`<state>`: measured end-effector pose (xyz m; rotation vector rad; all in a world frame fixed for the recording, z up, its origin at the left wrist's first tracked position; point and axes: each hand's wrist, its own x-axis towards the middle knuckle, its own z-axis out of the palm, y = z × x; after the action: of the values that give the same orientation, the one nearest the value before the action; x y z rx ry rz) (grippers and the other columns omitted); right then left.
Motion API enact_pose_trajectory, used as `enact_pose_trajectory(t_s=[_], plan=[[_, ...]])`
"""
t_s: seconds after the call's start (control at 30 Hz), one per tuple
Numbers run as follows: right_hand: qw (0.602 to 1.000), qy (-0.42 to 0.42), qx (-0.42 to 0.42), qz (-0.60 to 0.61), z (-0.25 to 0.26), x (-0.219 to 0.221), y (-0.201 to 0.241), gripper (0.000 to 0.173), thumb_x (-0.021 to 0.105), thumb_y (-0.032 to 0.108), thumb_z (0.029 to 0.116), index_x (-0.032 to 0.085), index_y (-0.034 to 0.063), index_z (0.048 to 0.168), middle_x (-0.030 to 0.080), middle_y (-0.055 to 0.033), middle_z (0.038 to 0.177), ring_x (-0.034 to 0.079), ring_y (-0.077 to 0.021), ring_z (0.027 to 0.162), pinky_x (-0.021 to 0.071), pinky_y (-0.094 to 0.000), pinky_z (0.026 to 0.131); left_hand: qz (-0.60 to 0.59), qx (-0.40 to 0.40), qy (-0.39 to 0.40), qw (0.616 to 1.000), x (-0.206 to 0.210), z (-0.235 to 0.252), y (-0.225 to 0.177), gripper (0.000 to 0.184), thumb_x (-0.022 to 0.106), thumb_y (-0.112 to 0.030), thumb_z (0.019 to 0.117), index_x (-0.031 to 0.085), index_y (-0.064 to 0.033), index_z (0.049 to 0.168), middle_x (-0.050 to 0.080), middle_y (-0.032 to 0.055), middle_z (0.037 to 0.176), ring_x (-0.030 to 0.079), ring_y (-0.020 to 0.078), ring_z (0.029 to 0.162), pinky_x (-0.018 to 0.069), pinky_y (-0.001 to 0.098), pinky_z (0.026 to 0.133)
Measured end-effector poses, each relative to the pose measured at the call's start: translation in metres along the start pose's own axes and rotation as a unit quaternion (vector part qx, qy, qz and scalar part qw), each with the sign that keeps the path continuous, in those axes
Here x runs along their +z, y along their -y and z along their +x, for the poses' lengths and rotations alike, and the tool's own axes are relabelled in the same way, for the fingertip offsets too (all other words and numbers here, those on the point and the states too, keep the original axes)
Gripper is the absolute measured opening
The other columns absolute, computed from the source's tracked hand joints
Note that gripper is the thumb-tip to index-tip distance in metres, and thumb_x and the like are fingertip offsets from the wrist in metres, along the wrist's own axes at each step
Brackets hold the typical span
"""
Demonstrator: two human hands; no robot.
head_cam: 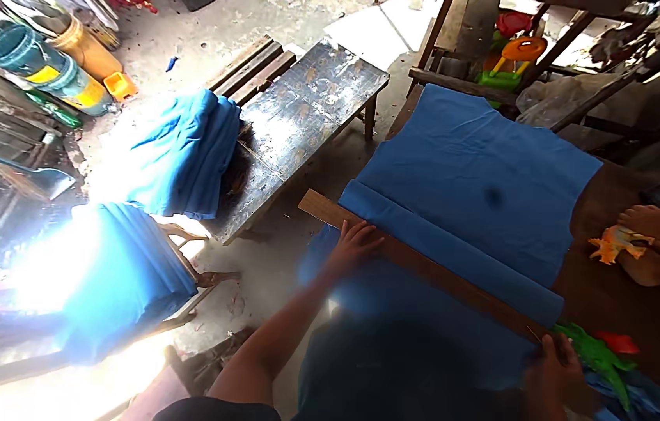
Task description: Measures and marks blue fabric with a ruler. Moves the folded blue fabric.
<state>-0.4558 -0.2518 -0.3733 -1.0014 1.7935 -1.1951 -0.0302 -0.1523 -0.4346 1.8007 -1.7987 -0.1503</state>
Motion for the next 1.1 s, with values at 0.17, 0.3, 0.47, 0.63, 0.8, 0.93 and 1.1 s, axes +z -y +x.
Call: enact_pose_trajectory(t_s=[0.17, 0.3, 0.47, 0.63, 0.8, 0.93, 1.1], plan=[[1.0, 0.003, 0.002, -0.013, 0.0, -0.001, 0.0, 0.046, 0.056, 0.003, 0.1029, 0.045, -0.008, 0.146, 0.049, -0.0209, 0.148, 0.053, -0.0107, 0.125, 0.0418, -0.0214, 0.104, -0.014, -0.002, -0.011, 1.0, 0.003, 0.001, 0.001, 0.028, 0.06, -0.029, 0.1031, 0.074, -0.0267, 0.127, 0.062, 0.0093, 0.141, 0.048, 0.0327, 0.142, 0.0232, 0.0676, 0.119], [1.0, 0.01, 0.0, -0.02, -0.002, -0.001, 0.002, 0.046, 0.055, 0.002, 0.1032, 0.044, -0.0081, 0.147, 0.047, -0.0215, 0.149, 0.052, -0.0118, 0.126, 0.0413, -0.0213, 0.105, -0.021, -0.007, -0.01, 1.0, 0.004, 0.001, 0.001, 0.028, 0.061, -0.028, 0.1024, 0.074, -0.0267, 0.127, 0.063, 0.0096, 0.14, 0.048, 0.033, 0.142, 0.0218, 0.0682, 0.119], [1.0, 0.009, -0.005, -0.017, -0.002, -0.001, 0.0, 0.046, 0.055, 0.003, 0.1036, 0.045, -0.0078, 0.147, 0.047, -0.0211, 0.15, 0.052, -0.012, 0.129, 0.0404, -0.0213, 0.106, -0.033, -0.009, -0.015, 0.999, 0.007, 0.003, 0.001, 0.027, 0.063, -0.024, 0.101, 0.075, -0.0254, 0.125, 0.063, 0.0104, 0.139, 0.047, 0.034, 0.142, 0.0202, 0.0691, 0.119], [0.999, 0.019, -0.003, -0.028, -0.002, -0.004, -0.001, 0.046, 0.055, 0.005, 0.104, 0.045, -0.0067, 0.147, 0.049, -0.0201, 0.148, 0.055, -0.0089, 0.122, 0.0435, -0.0203, 0.102, -0.045, -0.018, -0.005, 0.999, 0.006, 0.005, -0.001, 0.028, 0.065, -0.02, 0.0996, 0.075, -0.0243, 0.125, 0.065, 0.0103, 0.137, 0.048, 0.036, 0.142, 0.0172, 0.0702, 0.12], [0.982, 0.013, -0.038, -0.182, -0.015, -0.015, 0.036, 0.055, 0.061, 0.012, 0.1031, 0.041, -0.0091, 0.15, 0.05, -0.0296, 0.144, 0.056, -0.0227, 0.121, 0.0441, -0.0286, 0.103, -0.026, -0.064, 0.009, 0.998, -0.001, 0.008, -0.016, 0.029, 0.063, -0.014, 0.0996, 0.077, -0.0246, 0.123, 0.065, 0.0086, 0.14, 0.047, 0.0341, 0.143, 0.0211, 0.0678, 0.12], [0.897, -0.04, -0.248, -0.365, -0.017, -0.016, 0.058, 0.04, 0.048, 0.018, 0.1078, 0.062, -0.0118, 0.132, 0.06, -0.0349, 0.132, 0.055, -0.0484, 0.129, 0.038, -0.0494, 0.114, -0.038, -0.138, 0.043, 0.989, -0.005, 0.015, -0.033, 0.031, 0.063, -0.006, 0.0979, 0.077, -0.0211, 0.121, 0.063, 0.009, 0.142, 0.042, 0.0334, 0.147, 0.0172, 0.0713, 0.119], [0.911, 0.094, -0.313, -0.253, -0.01, 0.058, 0.081, 0.04, 0.049, 0.018, 0.1079, 0.062, -0.0203, 0.112, 0.064, -0.0364, 0.106, 0.065, -0.039, 0.099, 0.0525, -0.0438, 0.093, -0.052, -0.179, 0.064, 0.98, -0.005, 0.022, -0.039, 0.035, 0.062, -0.007, 0.0993, 0.067, -0.0042, 0.133, 0.06, 0.0127, 0.145, 0.041, 0.0333, 0.148, 0.0223, 0.0646, 0.121]])
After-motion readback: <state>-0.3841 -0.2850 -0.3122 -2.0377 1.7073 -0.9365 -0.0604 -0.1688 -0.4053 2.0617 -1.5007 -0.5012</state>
